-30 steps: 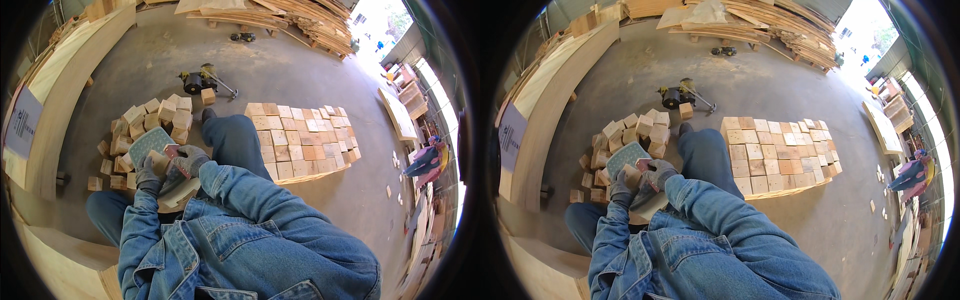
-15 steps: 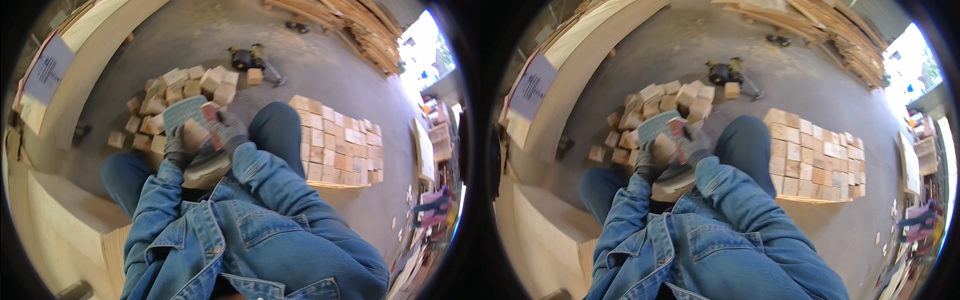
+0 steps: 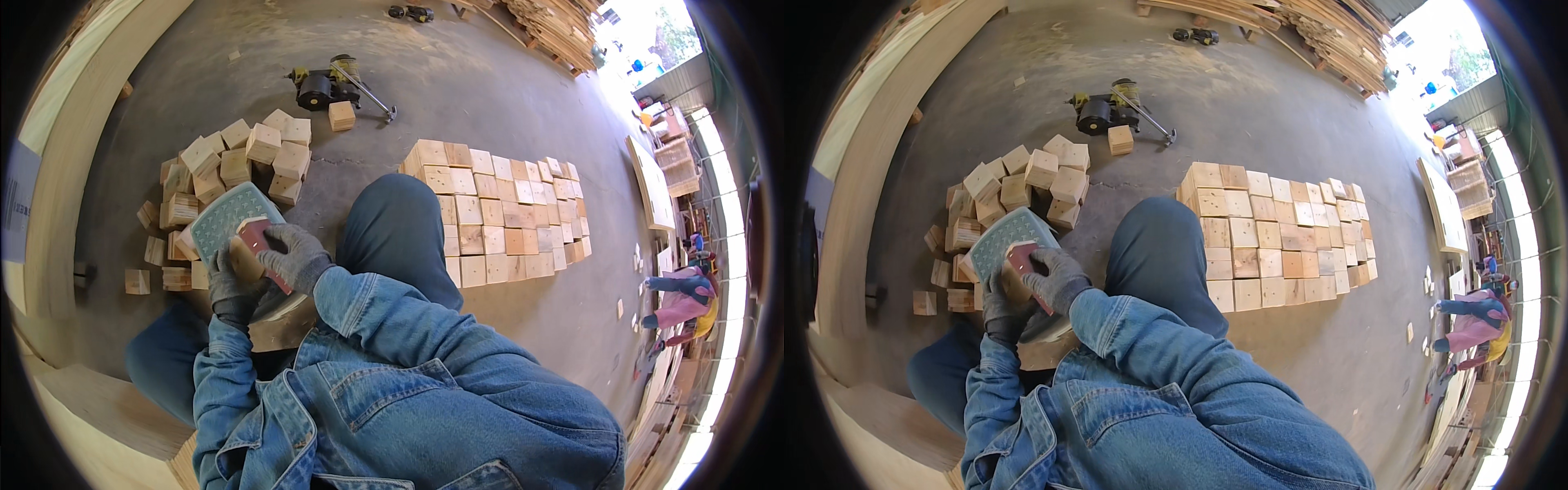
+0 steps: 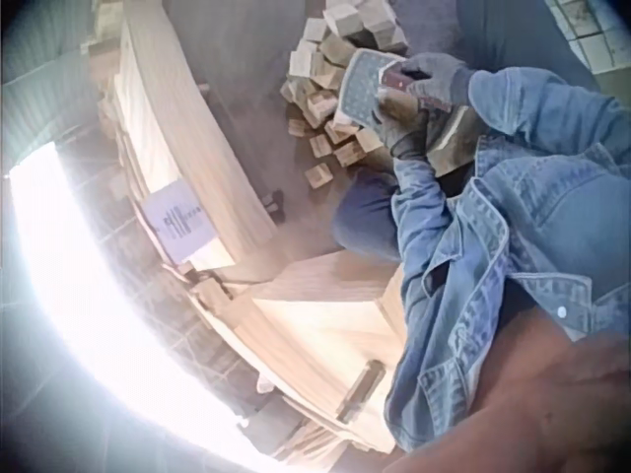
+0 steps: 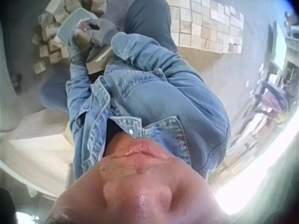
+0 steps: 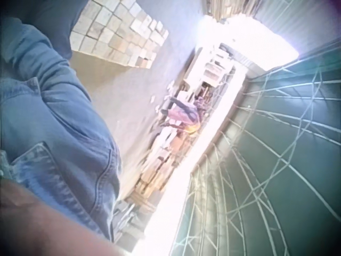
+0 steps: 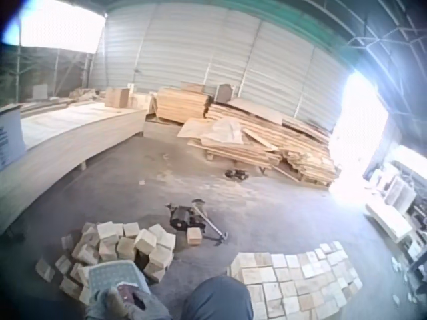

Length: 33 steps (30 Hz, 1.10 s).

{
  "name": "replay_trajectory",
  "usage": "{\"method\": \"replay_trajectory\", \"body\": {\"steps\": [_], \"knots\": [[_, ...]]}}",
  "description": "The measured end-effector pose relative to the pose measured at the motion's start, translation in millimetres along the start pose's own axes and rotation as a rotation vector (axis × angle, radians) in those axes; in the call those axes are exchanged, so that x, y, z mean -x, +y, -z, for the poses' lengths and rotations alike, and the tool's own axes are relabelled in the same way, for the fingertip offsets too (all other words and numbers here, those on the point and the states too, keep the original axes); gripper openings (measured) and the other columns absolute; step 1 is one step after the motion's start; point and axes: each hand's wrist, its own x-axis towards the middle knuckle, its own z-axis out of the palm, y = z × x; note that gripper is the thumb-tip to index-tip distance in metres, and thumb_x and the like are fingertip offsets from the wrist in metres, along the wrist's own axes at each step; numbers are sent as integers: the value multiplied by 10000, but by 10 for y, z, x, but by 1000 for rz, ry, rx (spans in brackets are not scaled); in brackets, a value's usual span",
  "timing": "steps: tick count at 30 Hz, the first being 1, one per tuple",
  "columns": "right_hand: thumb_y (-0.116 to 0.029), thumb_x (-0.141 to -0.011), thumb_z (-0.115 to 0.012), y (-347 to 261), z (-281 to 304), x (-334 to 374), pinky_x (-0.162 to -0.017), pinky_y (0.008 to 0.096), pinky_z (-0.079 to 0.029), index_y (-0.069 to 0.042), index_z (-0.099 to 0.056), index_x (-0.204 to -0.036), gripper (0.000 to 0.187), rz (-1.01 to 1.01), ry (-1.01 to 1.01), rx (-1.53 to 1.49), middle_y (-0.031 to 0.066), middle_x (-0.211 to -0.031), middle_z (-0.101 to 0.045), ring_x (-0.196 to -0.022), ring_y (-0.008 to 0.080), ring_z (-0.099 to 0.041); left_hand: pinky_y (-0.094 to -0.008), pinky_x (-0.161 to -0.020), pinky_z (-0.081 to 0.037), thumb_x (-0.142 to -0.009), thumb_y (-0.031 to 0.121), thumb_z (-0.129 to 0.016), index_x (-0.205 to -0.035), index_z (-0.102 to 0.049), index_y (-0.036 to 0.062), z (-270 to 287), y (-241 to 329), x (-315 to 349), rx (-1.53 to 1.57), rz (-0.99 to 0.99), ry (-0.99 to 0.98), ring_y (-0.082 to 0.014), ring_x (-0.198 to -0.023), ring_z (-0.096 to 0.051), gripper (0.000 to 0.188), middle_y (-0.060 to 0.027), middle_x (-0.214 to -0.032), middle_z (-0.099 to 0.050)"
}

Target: The person sits on the floor and sands small wooden blocks using a sanding block. They pick up blocks from a pile, sand each face, and place the finished pieces into a neat stack.

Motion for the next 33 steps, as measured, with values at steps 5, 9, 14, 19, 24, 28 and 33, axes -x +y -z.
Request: {"method": "replay_trajectory", "body": {"steps": [5,9,14,19,24,28,33], "knots": [[-307,-898,-805,-178,-4,48,-1087,397,-496,-7,-624,-1395,609,-33,-77,-5,200,-1364,-643,-1231,339,-650,-506,-1190,-394,-597,493,-961,-1545,-364,50,6,3,-24,-27,9,-23,-445,-1404,-449,1204,-242,-1516,-441],[-309,-899,-805,-168,-41,34,-1101,397,-489,-12,-609,-1415,627,-16,-116,-11,193,-1398,-629,-1251,334,-642,-507,-1192,-391,-599,510,-962,-1543,-365,48,-32,-78,-22,-29,-24,-8,-444,-1405,-447,1209,-248,-1516,-440],[-302,-903,-800,-193,-37,12,-1125,394,-474,-15,-614,-1405,607,-29,-115,-7,186,-1406,-630,-1270,332,-631,-507,-1192,-393,-596,525,-961,-1543,-354,41,-7,-49,-52,5,18,-64,-445,-1408,-445,1225,-262,-1517,-433],[-305,-902,-802,-172,-38,-8,-1124,390,-476,-15,-611,-1409,614,-65,-121,-45,185,-1403,-635,-1271,331,-632,-502,-1195,-393,-595,550,-956,-1548,-336,34,54,-33,-37,33,7,-86,-443,-1418,-439,1248,-264,-1533,-413],[-314,-891,-809,-191,-47,5,-1134,386,-459,-16,-622,-1405,623,-71,-126,-70,178,-1396,-643,-1278,340,-623,-500,-1206,-381,-603,557,-950,-1551,-342,43,-47,-153,-7,-35,-42,70,-441,-1438,-423,1238,-246,-1561,-396],[-304,-897,-801,-171,-34,3,-1129,382,-463,-12,-623,-1402,610,-74,-131,-104,178,-1394,-645,-1273,336,-628,-515,-1184,-380,-632,528,-941,-1524,-415,79,97,49,12,-24,-94,174,-437,-1429,-420,1128,-240,-1525,-427],[-300,-906,-788,-228,-14,29,-1120,379,-470,-16,-629,-1395,587,-15,-102,-20,175,-1388,-649,-1268,325,-633,-536,-1189,-369,-651,531,-911,-1508,-434,76,-32,-12,-73,-108,-215,125,-419,-1419,-434,1081,-199,-1507,-471]]}}
